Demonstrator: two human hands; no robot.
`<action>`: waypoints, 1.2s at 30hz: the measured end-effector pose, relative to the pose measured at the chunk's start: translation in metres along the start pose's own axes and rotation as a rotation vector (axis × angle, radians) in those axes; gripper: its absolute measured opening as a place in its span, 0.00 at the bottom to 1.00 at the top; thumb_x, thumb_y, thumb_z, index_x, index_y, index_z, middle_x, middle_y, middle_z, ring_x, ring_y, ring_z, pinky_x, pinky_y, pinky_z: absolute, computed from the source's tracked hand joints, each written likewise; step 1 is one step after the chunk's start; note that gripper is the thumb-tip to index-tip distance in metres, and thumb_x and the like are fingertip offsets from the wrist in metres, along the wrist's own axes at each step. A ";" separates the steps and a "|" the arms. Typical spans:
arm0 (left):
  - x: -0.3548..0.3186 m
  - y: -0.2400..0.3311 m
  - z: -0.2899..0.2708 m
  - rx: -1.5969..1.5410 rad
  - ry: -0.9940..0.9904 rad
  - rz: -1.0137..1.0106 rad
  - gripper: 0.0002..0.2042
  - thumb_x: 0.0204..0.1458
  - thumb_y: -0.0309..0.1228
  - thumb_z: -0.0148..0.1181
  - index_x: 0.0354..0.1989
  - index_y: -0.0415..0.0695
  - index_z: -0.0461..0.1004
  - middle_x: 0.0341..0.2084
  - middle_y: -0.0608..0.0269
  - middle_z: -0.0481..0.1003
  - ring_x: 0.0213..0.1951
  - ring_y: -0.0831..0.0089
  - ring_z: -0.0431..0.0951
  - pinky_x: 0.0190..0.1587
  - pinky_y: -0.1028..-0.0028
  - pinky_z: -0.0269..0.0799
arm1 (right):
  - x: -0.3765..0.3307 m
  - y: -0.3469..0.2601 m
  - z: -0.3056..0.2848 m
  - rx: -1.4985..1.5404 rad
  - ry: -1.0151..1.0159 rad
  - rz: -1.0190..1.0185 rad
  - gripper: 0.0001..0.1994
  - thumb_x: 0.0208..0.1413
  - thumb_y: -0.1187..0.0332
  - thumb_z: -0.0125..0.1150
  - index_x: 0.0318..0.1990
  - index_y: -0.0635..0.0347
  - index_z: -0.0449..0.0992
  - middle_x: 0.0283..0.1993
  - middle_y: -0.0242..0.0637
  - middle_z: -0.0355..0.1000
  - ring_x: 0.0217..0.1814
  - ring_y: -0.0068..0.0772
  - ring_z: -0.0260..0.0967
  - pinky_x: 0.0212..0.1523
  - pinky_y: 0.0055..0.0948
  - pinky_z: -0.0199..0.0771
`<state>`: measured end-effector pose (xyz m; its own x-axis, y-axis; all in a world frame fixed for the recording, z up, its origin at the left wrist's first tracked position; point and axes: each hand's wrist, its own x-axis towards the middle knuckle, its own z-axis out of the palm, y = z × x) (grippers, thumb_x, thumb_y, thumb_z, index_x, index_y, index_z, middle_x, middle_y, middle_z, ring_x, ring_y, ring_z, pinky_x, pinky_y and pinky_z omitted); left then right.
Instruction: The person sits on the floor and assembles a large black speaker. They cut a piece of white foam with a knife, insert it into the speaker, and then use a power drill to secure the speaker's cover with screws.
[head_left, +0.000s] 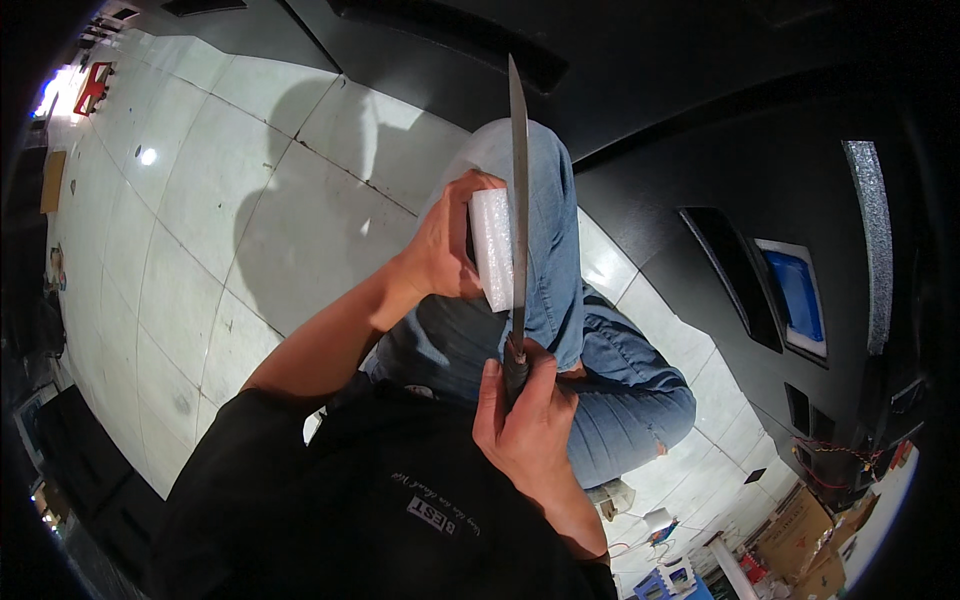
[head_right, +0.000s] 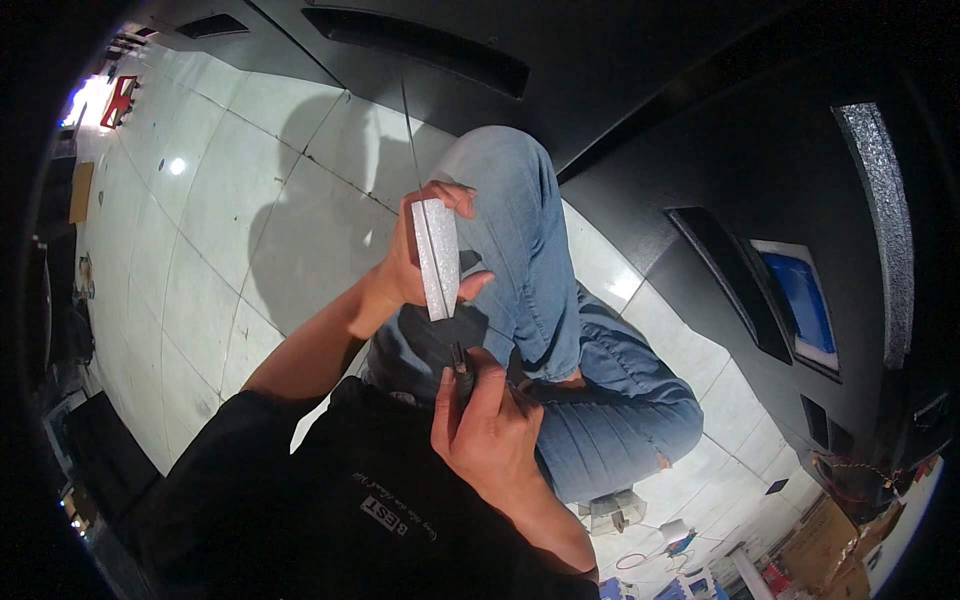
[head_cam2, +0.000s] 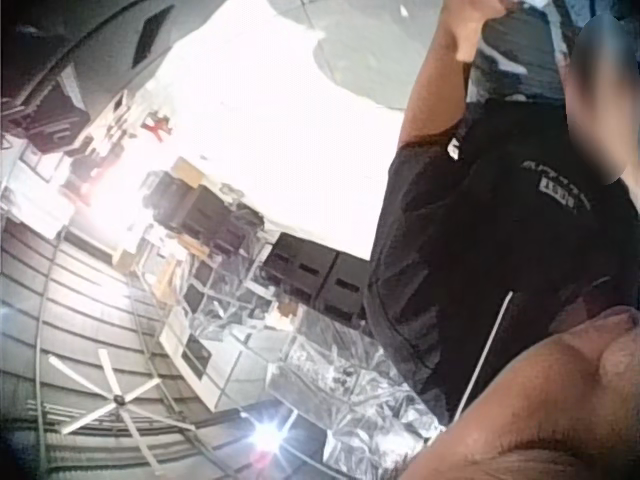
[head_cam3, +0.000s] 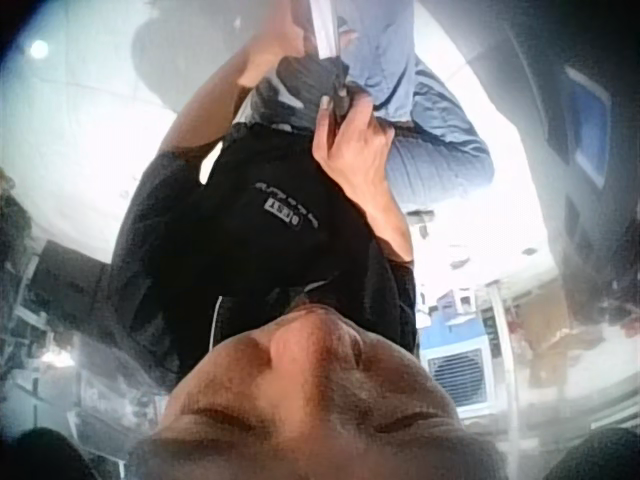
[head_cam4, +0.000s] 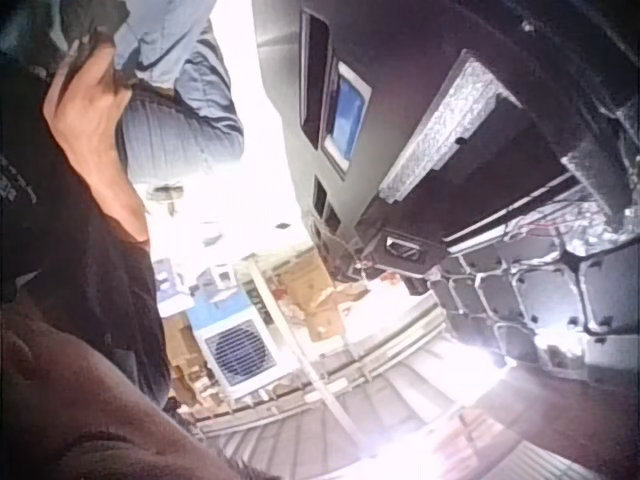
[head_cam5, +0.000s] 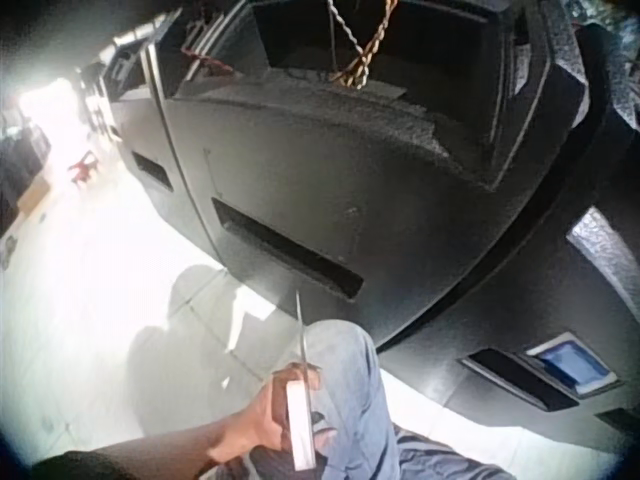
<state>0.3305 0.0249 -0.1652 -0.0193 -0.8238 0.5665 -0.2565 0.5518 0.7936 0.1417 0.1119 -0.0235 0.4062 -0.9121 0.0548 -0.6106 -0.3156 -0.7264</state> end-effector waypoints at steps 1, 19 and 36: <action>-0.001 0.000 -0.001 0.006 -0.009 -0.004 0.43 0.36 0.29 0.79 0.60 0.41 0.56 0.45 0.50 0.68 0.49 0.60 0.72 0.59 0.53 0.68 | 0.001 -0.001 0.000 -0.007 -0.002 0.003 0.15 0.59 0.76 0.62 0.49 0.73 0.66 0.29 0.50 0.76 0.27 0.53 0.79 0.28 0.40 0.76; 0.002 0.001 0.003 0.074 0.037 0.021 0.47 0.34 0.39 0.83 0.60 0.37 0.58 0.50 0.49 0.67 0.50 0.58 0.73 0.52 0.63 0.71 | 0.000 -0.003 -0.001 -0.054 0.021 -0.015 0.16 0.58 0.76 0.62 0.49 0.73 0.66 0.26 0.50 0.75 0.22 0.52 0.76 0.23 0.41 0.74; 0.002 0.008 0.003 0.056 0.014 -0.011 0.40 0.36 0.27 0.78 0.57 0.42 0.56 0.44 0.52 0.66 0.47 0.61 0.71 0.61 0.53 0.68 | -0.012 -0.014 -0.015 -0.152 -0.077 0.072 0.19 0.55 0.73 0.64 0.51 0.73 0.68 0.28 0.45 0.78 0.23 0.43 0.79 0.20 0.37 0.75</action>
<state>0.3260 0.0271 -0.1582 -0.0027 -0.8277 0.5612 -0.3102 0.5342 0.7864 0.1355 0.1230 -0.0031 0.4046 -0.9131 -0.0503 -0.7333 -0.2911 -0.6144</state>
